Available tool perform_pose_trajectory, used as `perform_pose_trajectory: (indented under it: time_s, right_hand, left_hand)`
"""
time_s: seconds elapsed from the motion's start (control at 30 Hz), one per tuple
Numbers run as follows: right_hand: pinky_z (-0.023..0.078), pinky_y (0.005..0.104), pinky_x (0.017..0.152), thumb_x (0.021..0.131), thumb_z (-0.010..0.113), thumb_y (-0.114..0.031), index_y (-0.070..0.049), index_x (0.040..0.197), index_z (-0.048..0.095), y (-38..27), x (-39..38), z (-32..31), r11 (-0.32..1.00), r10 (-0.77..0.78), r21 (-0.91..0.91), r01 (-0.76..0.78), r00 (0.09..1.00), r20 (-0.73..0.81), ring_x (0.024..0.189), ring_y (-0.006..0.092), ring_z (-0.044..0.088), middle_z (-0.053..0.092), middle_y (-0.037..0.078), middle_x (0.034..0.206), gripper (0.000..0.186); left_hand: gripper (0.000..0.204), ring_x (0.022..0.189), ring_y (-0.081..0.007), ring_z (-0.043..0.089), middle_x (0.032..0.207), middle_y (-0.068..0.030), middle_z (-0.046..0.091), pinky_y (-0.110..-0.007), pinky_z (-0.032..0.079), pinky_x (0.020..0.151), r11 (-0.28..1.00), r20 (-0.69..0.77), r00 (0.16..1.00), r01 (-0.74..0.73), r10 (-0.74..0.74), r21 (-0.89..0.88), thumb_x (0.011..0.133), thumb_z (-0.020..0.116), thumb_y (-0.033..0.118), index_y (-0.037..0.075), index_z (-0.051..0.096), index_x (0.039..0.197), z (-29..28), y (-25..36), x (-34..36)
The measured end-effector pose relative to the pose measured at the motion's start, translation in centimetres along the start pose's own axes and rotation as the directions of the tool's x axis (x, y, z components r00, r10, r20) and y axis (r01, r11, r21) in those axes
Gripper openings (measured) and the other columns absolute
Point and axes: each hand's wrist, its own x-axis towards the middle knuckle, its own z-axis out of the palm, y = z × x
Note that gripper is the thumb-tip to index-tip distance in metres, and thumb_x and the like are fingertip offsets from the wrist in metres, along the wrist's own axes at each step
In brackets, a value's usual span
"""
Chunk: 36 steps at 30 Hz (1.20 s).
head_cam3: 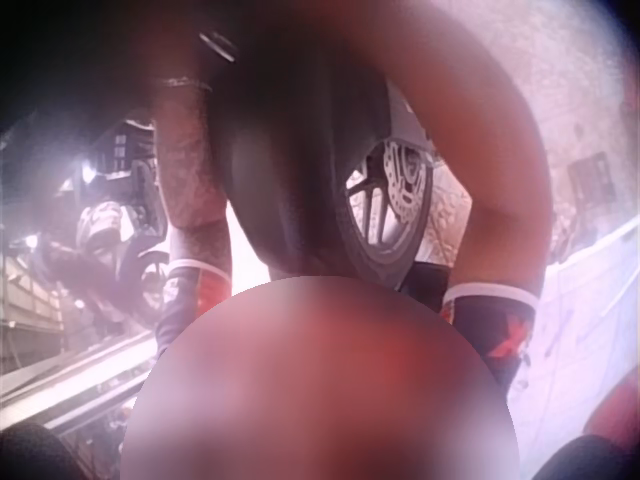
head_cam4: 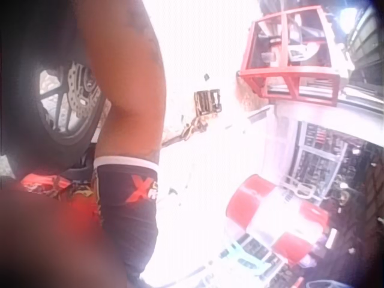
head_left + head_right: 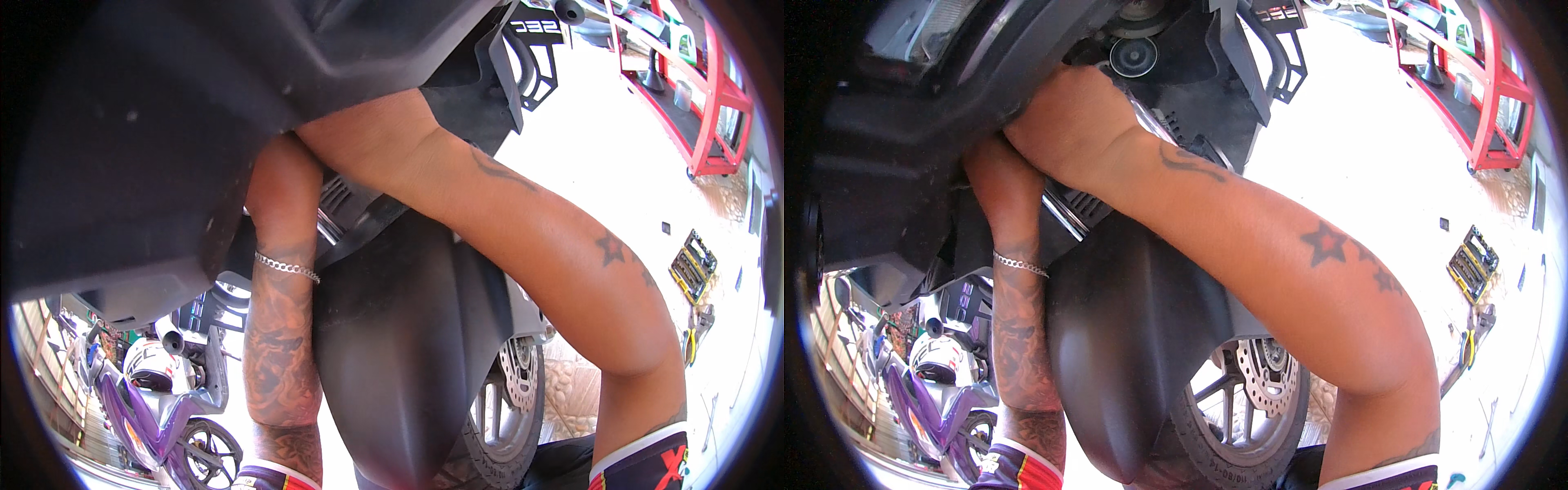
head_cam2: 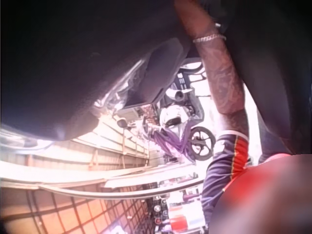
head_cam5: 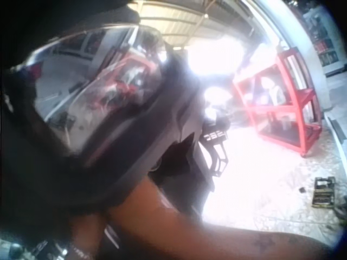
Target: The person sits on the floor and works on the front wheel area of a motorcycle. They use a screwdriver to adjust small components, handle a metal clip, and manipulate parts near the front fork and brake assembly.
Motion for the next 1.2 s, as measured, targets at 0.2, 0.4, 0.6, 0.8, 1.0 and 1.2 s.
perform_pose_trajectory:
  time_s: [0.2, 0.4, 0.6, 0.8, 1.0, 1.2]
  right_hand:
    - [0.058, 0.0415, 0.077, 0.09, 0.056, -0.018, -0.007, 0.099, 0.073, -0.3, 0.3, -0.8, 0.995, 0.037, 0.09, -0.042, 0.997, 0.065, 0.094, 0.0312, 0.072, 0.072, 0.017, 0.101, 0.023]
    - [0.057, 0.0413, 0.081, 0.092, 0.053, -0.018, -0.005, 0.102, 0.071, 0.0, 0.8, -1.4, 0.983, 0.056, 0.167, -0.078, 0.99, 0.131, 0.096, 0.0325, 0.071, 0.071, 0.018, 0.103, 0.025]
    - [0.057, 0.0413, 0.082, 0.092, 0.053, -0.017, -0.003, 0.105, 0.07, 0.2, 0.6, -2.6, 0.985, 0.024, 0.164, -0.053, 0.984, 0.177, 0.099, 0.0327, 0.07, 0.07, 0.019, 0.107, 0.026]
    - [0.056, 0.0403, 0.083, 0.092, 0.053, -0.017, -0.003, 0.106, 0.07, 0.2, 0.8, -2.8, 0.987, -0.028, 0.161, 0.003, 0.988, 0.152, 0.099, 0.0318, 0.07, 0.07, 0.018, 0.108, 0.026]
    - [0.055, 0.0382, 0.087, 0.092, 0.053, -0.015, -0.003, 0.105, 0.07, -0.3, 0.7, -2.4, 0.982, -0.019, 0.19, 0.013, 0.999, 0.03, 0.102, 0.0303, 0.069, 0.07, 0.017, 0.11, 0.025]
    - [0.056, 0.0392, 0.084, 0.091, 0.053, -0.015, -0.004, 0.105, 0.07, -0.2, 0.4, -1.7, 0.981, -0.02, 0.19, 0.023, 1.0, -0.021, 0.101, 0.0309, 0.069, 0.07, 0.018, 0.109, 0.024]
  left_hand:
    - [0.028, 0.111, -0.0452, 0.057, 0.109, -0.0288, 0.064, -0.047, 0.042, 0.095, 0.994, 0.037, 0.997, 0.076, -0.074, -0.075, 0.084, 0.066, 0.014, -0.004, 0.064, 0.106, -0.4, 0.8, 0.1]
    - [0.036, 0.12, -0.0456, 0.053, 0.119, -0.0303, 0.062, -0.047, 0.039, 0.104, 0.985, 0.019, 0.999, 0.051, -0.049, -0.166, 0.086, 0.065, 0.014, -0.005, 0.062, 0.116, -0.3, 0.7, -0.3]
    - [0.034, 0.121, -0.0459, 0.053, 0.121, -0.0307, 0.061, -0.047, 0.039, 0.104, 0.998, -0.035, 0.999, 0.013, -0.015, -0.065, 0.088, 0.062, 0.011, -0.006, 0.062, 0.117, 0.0, 0.5, -0.4]
    - [0.036, 0.123, -0.0451, 0.052, 0.124, -0.0298, 0.06, -0.047, 0.038, 0.105, 0.991, -0.069, 0.997, -0.045, 0.036, -0.127, 0.088, 0.063, 0.013, -0.005, 0.061, 0.119, 0.4, 0.3, -0.4]
    - [0.042, 0.124, -0.0442, 0.051, 0.127, -0.0287, 0.059, -0.047, 0.037, 0.107, 0.992, -0.113, 0.988, -0.112, 0.105, -0.054, 0.086, 0.066, 0.018, -0.004, 0.06, 0.122, 0.8, -0.7, -0.4]
    - [0.043, 0.123, -0.0434, 0.053, 0.127, -0.0285, 0.06, -0.047, 0.039, 0.105, 0.993, -0.04, 0.996, -0.081, 0.085, 0.085, 0.085, 0.067, 0.017, -0.004, 0.061, 0.122, 1.6, -1.9, -0.7]
